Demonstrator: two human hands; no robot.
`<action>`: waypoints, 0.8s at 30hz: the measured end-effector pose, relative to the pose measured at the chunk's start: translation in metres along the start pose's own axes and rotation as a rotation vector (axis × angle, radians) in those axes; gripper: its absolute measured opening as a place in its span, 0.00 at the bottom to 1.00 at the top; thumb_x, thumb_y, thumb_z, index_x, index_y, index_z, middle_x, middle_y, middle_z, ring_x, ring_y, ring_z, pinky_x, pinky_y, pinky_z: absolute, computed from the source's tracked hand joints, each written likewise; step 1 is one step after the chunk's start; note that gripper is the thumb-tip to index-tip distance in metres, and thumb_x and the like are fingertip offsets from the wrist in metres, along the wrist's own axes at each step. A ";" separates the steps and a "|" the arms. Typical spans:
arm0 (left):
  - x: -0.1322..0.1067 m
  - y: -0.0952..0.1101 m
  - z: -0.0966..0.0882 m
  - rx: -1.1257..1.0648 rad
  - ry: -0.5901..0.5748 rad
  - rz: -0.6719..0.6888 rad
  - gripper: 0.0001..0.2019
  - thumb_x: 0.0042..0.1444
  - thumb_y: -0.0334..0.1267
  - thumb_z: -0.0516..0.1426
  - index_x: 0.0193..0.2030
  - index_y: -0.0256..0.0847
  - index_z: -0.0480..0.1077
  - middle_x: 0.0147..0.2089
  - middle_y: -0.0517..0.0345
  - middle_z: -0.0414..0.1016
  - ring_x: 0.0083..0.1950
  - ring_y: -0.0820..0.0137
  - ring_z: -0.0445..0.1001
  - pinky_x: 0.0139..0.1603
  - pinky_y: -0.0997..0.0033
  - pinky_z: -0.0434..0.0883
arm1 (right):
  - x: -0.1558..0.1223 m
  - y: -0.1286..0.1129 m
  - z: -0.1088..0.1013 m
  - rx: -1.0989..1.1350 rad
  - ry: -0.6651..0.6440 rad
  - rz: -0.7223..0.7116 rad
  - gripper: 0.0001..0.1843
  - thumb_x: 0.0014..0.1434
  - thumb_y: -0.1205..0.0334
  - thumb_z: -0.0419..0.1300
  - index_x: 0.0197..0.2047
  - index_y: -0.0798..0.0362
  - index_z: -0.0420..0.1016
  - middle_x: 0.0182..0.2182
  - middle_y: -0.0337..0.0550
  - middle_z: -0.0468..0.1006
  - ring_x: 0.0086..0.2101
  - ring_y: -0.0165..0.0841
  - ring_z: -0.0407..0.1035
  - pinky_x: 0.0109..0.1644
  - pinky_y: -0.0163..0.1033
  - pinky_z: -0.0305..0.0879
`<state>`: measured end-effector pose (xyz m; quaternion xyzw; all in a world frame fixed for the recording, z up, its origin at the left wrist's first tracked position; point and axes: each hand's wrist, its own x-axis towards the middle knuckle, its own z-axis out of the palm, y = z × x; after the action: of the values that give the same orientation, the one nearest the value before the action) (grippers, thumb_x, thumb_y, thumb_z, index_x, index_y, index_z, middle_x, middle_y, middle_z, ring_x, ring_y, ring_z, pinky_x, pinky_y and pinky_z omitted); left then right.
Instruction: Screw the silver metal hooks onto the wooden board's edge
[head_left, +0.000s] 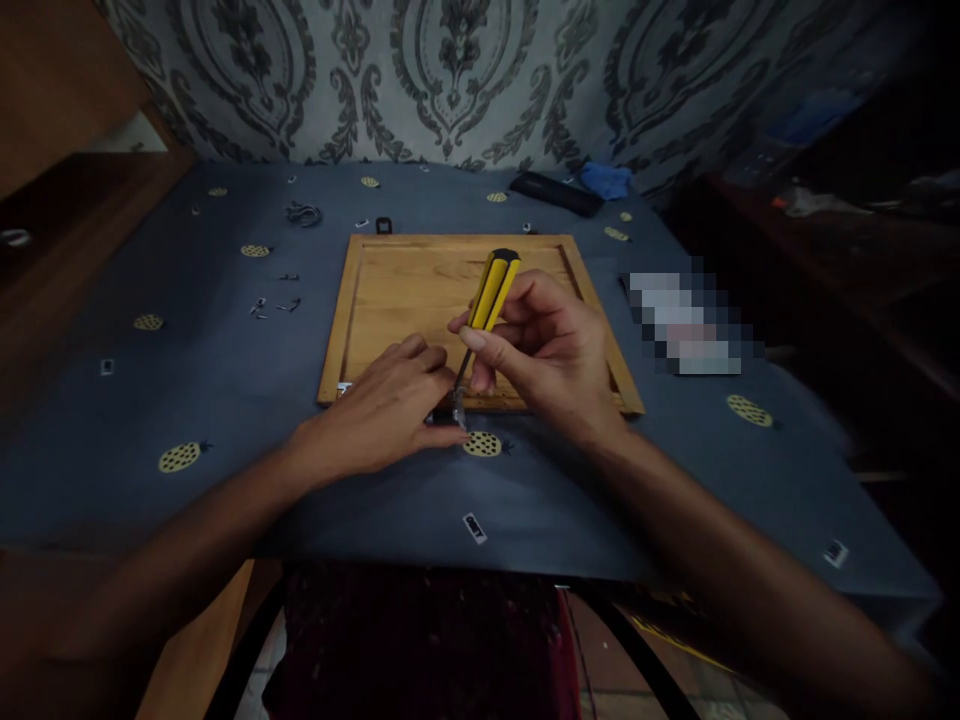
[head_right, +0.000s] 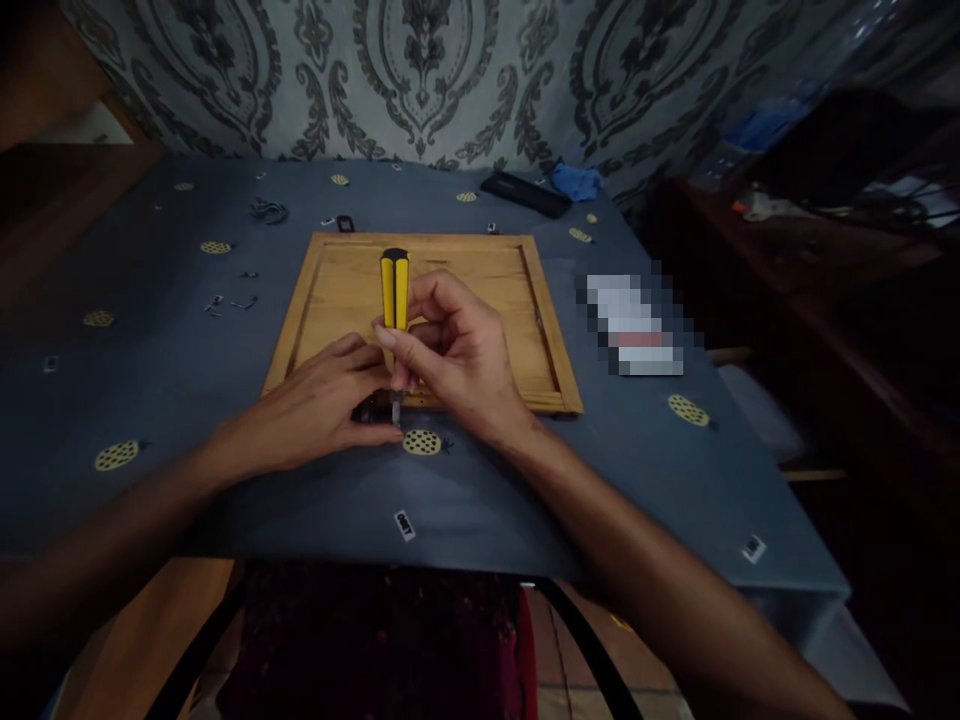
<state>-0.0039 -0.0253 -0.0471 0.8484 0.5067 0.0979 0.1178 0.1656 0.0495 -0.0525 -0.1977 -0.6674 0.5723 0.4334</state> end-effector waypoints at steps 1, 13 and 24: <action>0.000 0.000 0.000 0.005 -0.007 -0.001 0.18 0.64 0.50 0.64 0.51 0.38 0.74 0.54 0.48 0.75 0.58 0.55 0.69 0.61 0.51 0.70 | 0.002 0.001 0.000 0.007 -0.004 0.004 0.20 0.55 0.50 0.75 0.38 0.46 0.67 0.29 0.32 0.77 0.20 0.27 0.71 0.21 0.34 0.70; 0.000 -0.002 0.005 0.021 0.025 -0.005 0.18 0.61 0.51 0.65 0.46 0.37 0.74 0.54 0.48 0.75 0.58 0.55 0.67 0.60 0.55 0.69 | 0.026 0.008 -0.006 0.014 -0.152 0.098 0.22 0.53 0.48 0.76 0.43 0.50 0.74 0.31 0.34 0.76 0.24 0.27 0.74 0.30 0.36 0.75; -0.002 -0.003 0.006 0.005 0.036 0.000 0.18 0.62 0.50 0.65 0.46 0.36 0.74 0.48 0.50 0.75 0.54 0.57 0.68 0.57 0.57 0.70 | 0.012 0.002 -0.012 -0.029 -0.022 0.031 0.21 0.53 0.49 0.76 0.39 0.49 0.72 0.34 0.35 0.79 0.23 0.26 0.73 0.25 0.34 0.72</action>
<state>-0.0050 -0.0263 -0.0540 0.8468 0.5090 0.1120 0.1063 0.1680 0.0660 -0.0504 -0.2082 -0.6773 0.5714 0.4140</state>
